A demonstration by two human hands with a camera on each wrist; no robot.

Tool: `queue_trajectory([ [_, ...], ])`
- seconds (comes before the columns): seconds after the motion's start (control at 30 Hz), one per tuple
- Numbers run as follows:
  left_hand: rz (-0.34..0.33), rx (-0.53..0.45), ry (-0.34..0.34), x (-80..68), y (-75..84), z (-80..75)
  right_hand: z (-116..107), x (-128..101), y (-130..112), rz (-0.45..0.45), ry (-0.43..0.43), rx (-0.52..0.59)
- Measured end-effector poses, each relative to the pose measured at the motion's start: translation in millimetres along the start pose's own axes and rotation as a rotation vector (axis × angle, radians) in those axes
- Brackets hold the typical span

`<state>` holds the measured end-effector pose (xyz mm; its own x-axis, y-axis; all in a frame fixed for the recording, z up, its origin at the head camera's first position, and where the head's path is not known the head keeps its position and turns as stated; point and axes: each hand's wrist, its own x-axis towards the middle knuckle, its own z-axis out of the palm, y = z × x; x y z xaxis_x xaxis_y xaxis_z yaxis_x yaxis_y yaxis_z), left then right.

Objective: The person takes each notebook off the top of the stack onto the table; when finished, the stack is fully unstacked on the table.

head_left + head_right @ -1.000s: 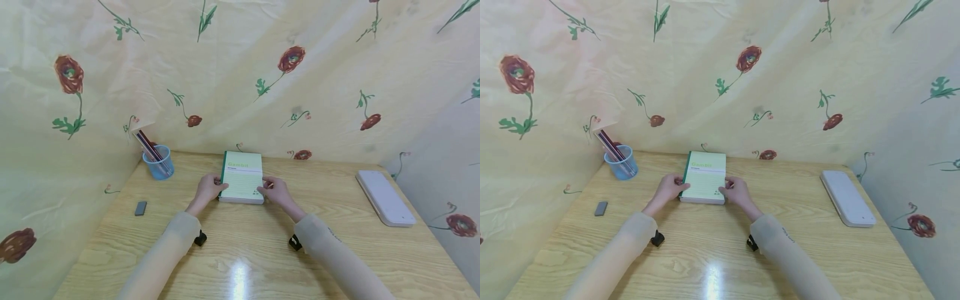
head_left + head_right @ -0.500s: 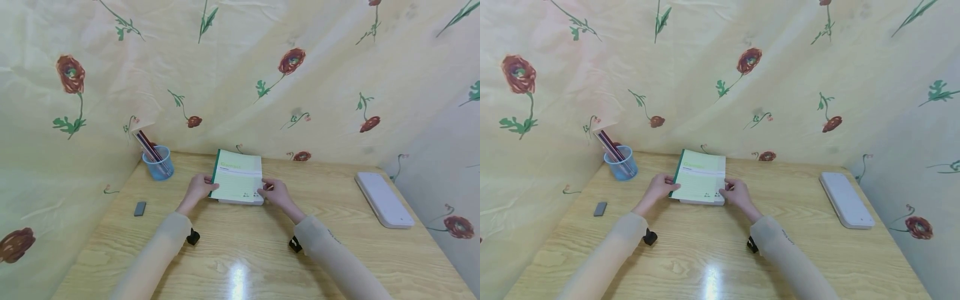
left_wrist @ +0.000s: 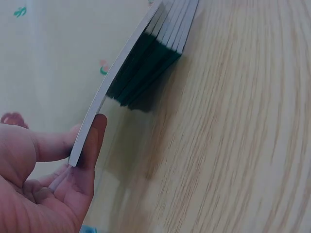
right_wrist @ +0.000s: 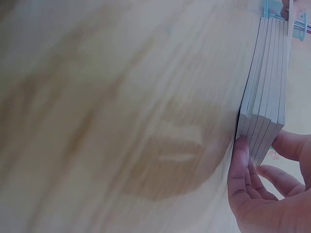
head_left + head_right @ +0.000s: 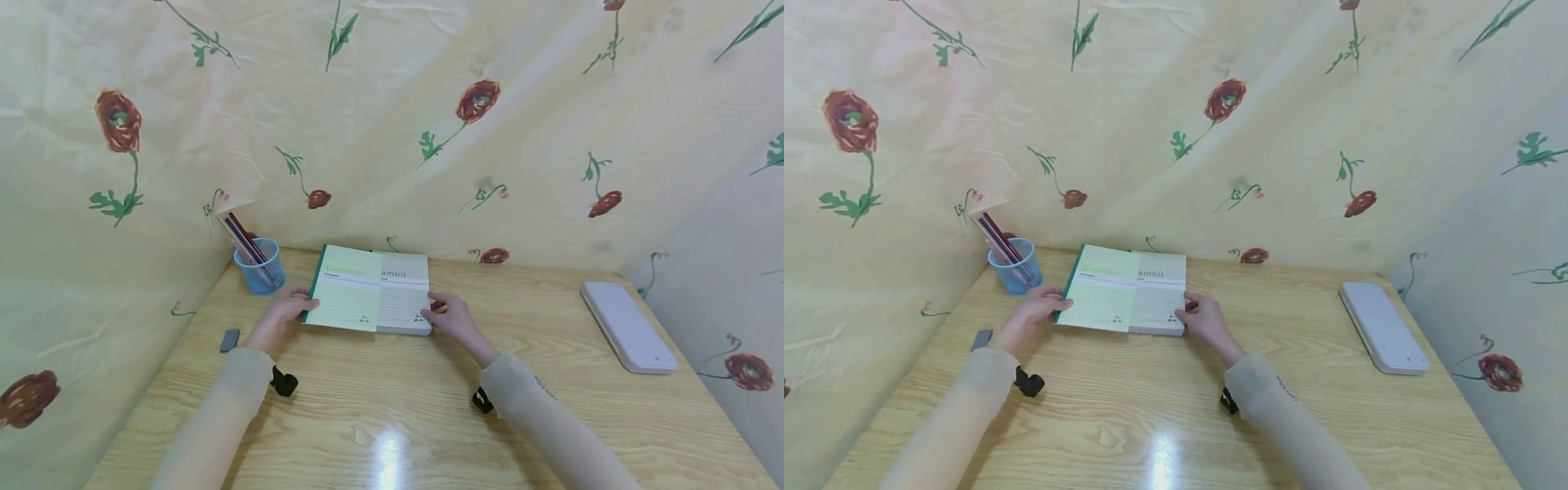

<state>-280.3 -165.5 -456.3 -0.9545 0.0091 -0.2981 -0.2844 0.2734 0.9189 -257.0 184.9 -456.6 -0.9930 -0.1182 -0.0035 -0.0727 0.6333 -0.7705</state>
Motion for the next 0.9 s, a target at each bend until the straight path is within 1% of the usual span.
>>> queue_trajectory([
  [0.13, -0.016, -0.005, 0.01, -6.2, -2.2, -15.3, 1, -1, 2, 0.0, -0.002, 0.003],
  [0.23, -0.014, -0.01, 0.018, -9.3, -5.4, -23.7, 1, -1, 2, -0.002, -0.002, -0.005],
  [0.4, -0.056, -0.014, 0.051, -10.4, -10.8, -32.2, 1, -2, 1, 0.002, -0.001, -0.018],
  [0.53, -0.07, -0.024, 0.081, -9.3, -15.7, -34.2, 1, -2, 0, 0.001, -0.001, -0.023],
  [0.73, -0.058, -0.026, 0.108, -8.4, -20.7, -33.6, 2, -2, 0, 0.015, -0.004, -0.012],
  [0.9, -0.029, 0.07, 0.12, -11.9, -20.0, -32.3, 2, -2, 0, 0.015, -0.001, -0.006],
])
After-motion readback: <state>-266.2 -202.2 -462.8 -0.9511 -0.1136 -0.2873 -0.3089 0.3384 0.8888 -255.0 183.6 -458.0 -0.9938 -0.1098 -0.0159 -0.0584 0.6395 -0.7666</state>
